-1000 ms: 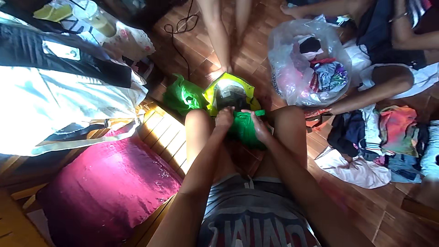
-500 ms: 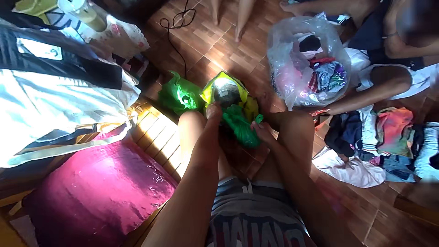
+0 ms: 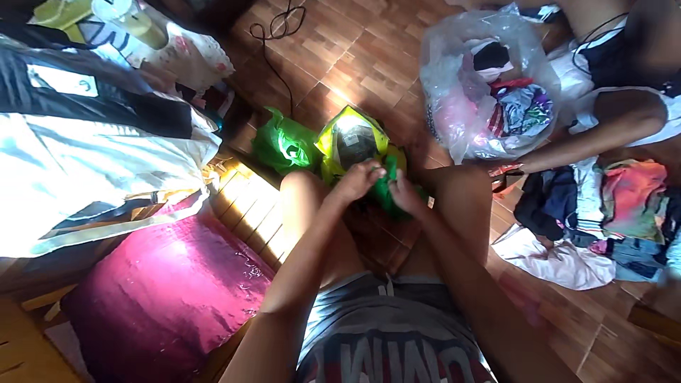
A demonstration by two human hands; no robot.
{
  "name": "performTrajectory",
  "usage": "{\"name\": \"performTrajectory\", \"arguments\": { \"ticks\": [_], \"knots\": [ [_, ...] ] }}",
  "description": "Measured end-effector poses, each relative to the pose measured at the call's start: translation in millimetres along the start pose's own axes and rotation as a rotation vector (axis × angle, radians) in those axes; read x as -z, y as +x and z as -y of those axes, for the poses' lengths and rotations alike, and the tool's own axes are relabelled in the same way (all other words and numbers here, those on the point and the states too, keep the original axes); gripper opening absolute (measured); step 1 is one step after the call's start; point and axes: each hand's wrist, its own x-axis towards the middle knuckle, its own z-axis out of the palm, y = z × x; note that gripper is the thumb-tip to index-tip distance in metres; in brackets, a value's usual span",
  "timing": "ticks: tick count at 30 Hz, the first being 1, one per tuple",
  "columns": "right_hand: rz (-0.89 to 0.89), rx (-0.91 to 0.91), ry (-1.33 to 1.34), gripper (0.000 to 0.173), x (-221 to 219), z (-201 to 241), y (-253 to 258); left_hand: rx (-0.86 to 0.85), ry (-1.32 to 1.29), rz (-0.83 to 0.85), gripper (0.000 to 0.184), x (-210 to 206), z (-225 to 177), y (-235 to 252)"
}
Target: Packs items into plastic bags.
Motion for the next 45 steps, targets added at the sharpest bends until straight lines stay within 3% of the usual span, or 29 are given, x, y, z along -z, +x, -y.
{"name": "performTrajectory", "arguments": {
  "ticks": [2,3,5,8,10,14,20,23,26,30,32,34,36,40,45],
  "knots": [
    [0.049,0.170,-0.144,0.056,-14.7,-3.9,0.1,-0.051,0.073,0.066,0.030,-14.2,-15.4,5.8],
    [0.040,0.233,-0.172,0.050,-18.3,-6.3,-0.6,-0.070,0.085,0.094,0.030,-21.2,-19.9,8.2],
    [0.013,0.212,-0.120,0.038,-16.5,-6.7,-2.3,-0.114,0.013,0.092,0.028,-32.6,-20.5,9.5],
    [-0.048,0.129,0.021,0.042,-10.8,-4.9,-1.4,-0.121,-0.015,0.022,0.038,-31.0,-5.0,11.6],
    [-0.018,0.040,0.056,0.051,-7.7,-4.3,-0.4,-0.054,0.159,0.072,0.046,-26.9,10.9,13.5],
    [0.053,-0.004,0.090,0.052,-3.9,-1.8,0.0,-0.003,0.321,0.061,0.030,-28.7,28.6,8.1],
    [0.017,-0.051,0.263,0.047,-0.8,-8.5,0.2,0.170,0.045,-0.027,0.031,-17.5,20.7,-21.6],
    [-0.010,-0.005,0.391,0.041,-1.4,-11.8,3.5,0.292,0.023,0.165,0.036,-26.2,16.1,-36.5],
    [-0.015,0.030,0.459,0.031,-6.4,-13.8,0.5,0.422,0.232,0.316,0.035,-35.9,24.8,-33.9],
    [0.012,-0.012,0.377,0.027,-10.4,-4.3,-5.7,0.573,0.396,0.297,0.035,-42.4,33.3,-16.9],
    [0.019,0.080,0.253,0.026,-9.3,-7.4,-6.1,0.435,0.353,0.061,0.042,-42.2,31.6,-11.0],
    [0.024,0.143,0.126,0.023,-8.1,-7.5,-9.3,0.102,0.213,-0.172,0.042,-43.7,36.7,-3.7],
    [0.034,0.201,0.030,0.018,-11.3,-5.2,-14.4,-0.088,0.051,-0.101,0.040,-50.6,49.2,3.7],
    [0.016,0.271,-0.123,0.020,-16.3,-4.0,-13.3,0.019,-0.018,0.129,0.034,-57.6,60.6,9.6],
    [-0.173,0.287,-0.270,0.029,-31.3,-5.1,-13.8,0.179,-0.172,0.052,0.032,-64.2,55.7,9.3]
  ]
}}
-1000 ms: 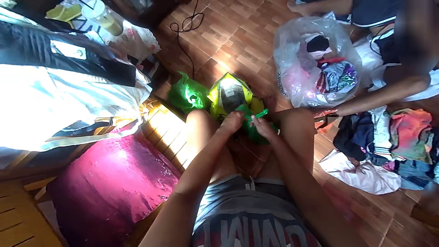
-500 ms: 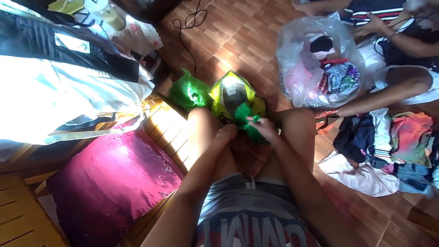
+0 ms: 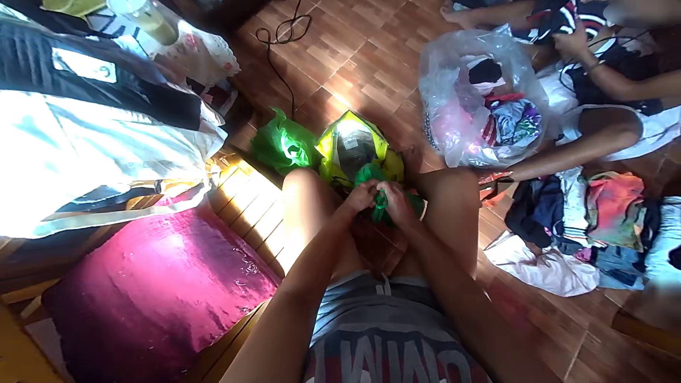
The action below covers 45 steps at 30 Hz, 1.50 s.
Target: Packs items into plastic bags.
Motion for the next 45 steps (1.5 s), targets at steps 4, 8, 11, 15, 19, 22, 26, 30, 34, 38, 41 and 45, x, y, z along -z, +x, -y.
{"name": "performTrajectory", "arguments": {
  "ticks": [4,8,11,15,19,22,26,30,34,38,41,45],
  "knots": [
    [-0.026,-0.042,-0.097,0.029,-1.9,-1.2,3.9,0.049,-0.078,0.007,0.034,-2.5,-3.9,-0.4],
    [-0.140,0.039,-0.186,0.022,-6.4,-5.4,0.5,0.080,-0.224,0.123,0.033,6.8,-0.3,-3.0],
    [-0.170,0.079,-0.199,0.017,-3.4,-6.0,-2.5,0.079,-0.280,0.206,0.031,18.1,-0.8,-5.9],
    [-0.155,0.117,-0.135,0.012,1.0,-8.1,-7.2,0.059,-0.209,0.271,0.029,23.7,0.0,-4.5],
    [-0.126,0.170,-0.109,0.011,0.7,-17.5,-8.5,0.034,-0.098,0.217,0.027,14.0,7.1,-0.4],
    [-0.011,0.106,-0.055,0.018,8.8,-12.9,-6.4,0.035,-0.023,0.074,0.027,7.5,3.6,-0.3],
    [0.210,0.018,-0.015,0.013,12.7,-7.7,-3.1,0.125,0.165,-0.046,0.031,9.6,9.1,11.6],
    [0.386,-0.097,0.113,0.024,30.9,-5.2,-2.1,0.150,0.169,-0.005,0.030,16.9,6.7,18.3],
    [0.218,-0.081,0.309,0.036,59.6,-10.5,2.3,0.083,0.189,0.251,0.035,29.5,-33.1,7.9],
    [0.006,-0.061,0.322,0.040,99.6,-26.6,18.7,-0.074,0.235,0.159,0.041,70.8,-70.1,13.6],
    [-0.076,-0.062,0.193,0.036,123.3,-51.2,34.1,-0.066,0.227,0.032,0.043,120.5,-103.7,17.2],
    [0.004,-0.141,-0.051,0.036,123.6,-60.9,54.5,0.016,0.352,-0.209,0.037,194.7,-137.7,35.9]
  ]
}}
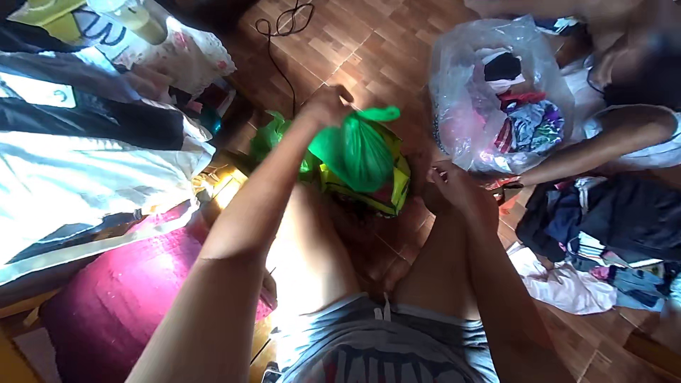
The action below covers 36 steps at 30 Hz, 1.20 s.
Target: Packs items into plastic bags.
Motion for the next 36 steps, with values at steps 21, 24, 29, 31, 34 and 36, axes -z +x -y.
{"name": "performTrajectory", "arguments": {
  "ticks": [21,24,29,31,34,36],
  "knots": [
    [0.537,0.171,-0.389,0.038,-63.5,37.2,132.5,0.194,0.312,0.731,0.037,-217.2,76.8,28.7],
    [0.654,0.308,-0.483,0.039,-113.2,8.4,126.5,0.259,0.493,1.015,0.045,-254.4,69.4,7.1],
    [0.737,0.115,-0.629,0.046,-131.5,-21.4,121.7,0.118,0.574,0.771,0.040,-289.2,106.7,-27.1],
    [0.794,-0.073,-0.681,0.053,-115.9,-14.8,130.1,0.191,0.535,0.839,0.048,-252.1,70.2,-23.1],
    [0.889,-0.177,-0.749,0.058,-106.5,-7.8,138.8,0.270,0.682,1.233,0.051,-255.2,55.3,13.7],
    [0.933,-0.173,-0.763,0.043,-108.6,-2.9,138.8,0.262,0.705,1.161,0.041,-290.4,80.4,19.7]
  ]
}}
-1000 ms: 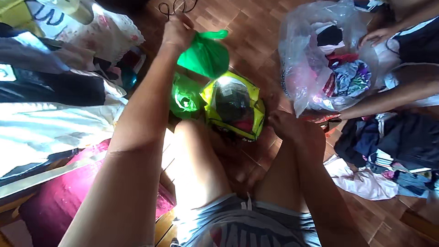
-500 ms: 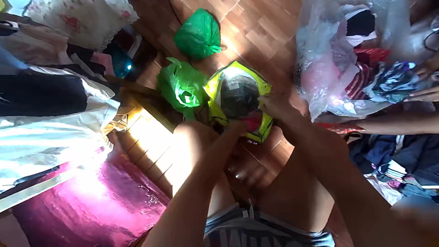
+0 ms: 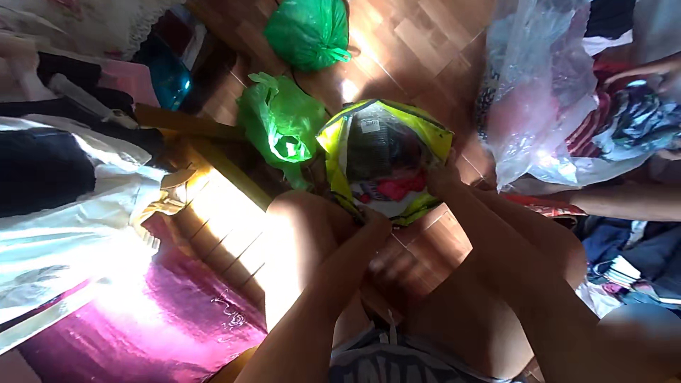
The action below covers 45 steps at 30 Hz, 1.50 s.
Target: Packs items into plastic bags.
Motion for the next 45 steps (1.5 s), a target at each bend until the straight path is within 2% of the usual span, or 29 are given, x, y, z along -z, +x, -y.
{"name": "performTrajectory", "arguments": {
  "ticks": [3,7,12,19,23,25,30,31,35,39,45],
  "knots": [
    [0.011,0.027,-0.026,0.034,4.1,3.6,-0.2,0.008,-0.260,-0.115,0.033,17.8,14.1,-2.7],
    [-0.042,0.050,0.036,0.032,7.6,-5.6,0.6,0.067,-0.637,-0.390,0.034,52.9,55.3,10.0],
    [-0.012,0.023,0.028,0.032,14.0,-17.8,3.2,0.146,-0.685,-0.631,0.052,92.6,108.4,50.3],
    [-0.050,0.071,0.151,0.037,18.2,-30.3,-4.8,0.025,-0.635,-0.907,0.061,145.6,156.0,82.0],
    [-0.056,0.073,0.148,0.038,15.2,-28.8,-6.6,0.036,-0.656,-0.845,0.087,153.5,164.4,95.6],
    [-0.058,0.078,0.148,0.038,15.1,-30.0,-7.7,0.064,-0.659,-0.825,0.089,154.3,162.6,100.4],
    [-0.042,0.068,0.166,0.037,14.9,-31.4,-10.8,0.106,-0.674,-0.836,0.058,153.5,156.2,93.3],
    [-0.041,0.071,0.165,0.037,14.3,-31.8,-11.1,0.116,-0.672,-0.820,0.056,150.7,154.0,89.5],
    [-0.066,0.084,0.164,0.037,9.4,-32.9,-8.8,0.094,-0.673,-0.698,0.069,125.3,138.1,75.2],
    [-0.071,0.103,0.140,0.038,3.7,-30.8,-5.3,0.078,-0.633,-0.659,0.045,94.5,112.5,65.9],
    [-0.023,0.091,0.122,0.039,3.8,-24.0,1.0,0.016,-0.574,-0.728,0.041,67.3,75.6,43.0]
  ]
}}
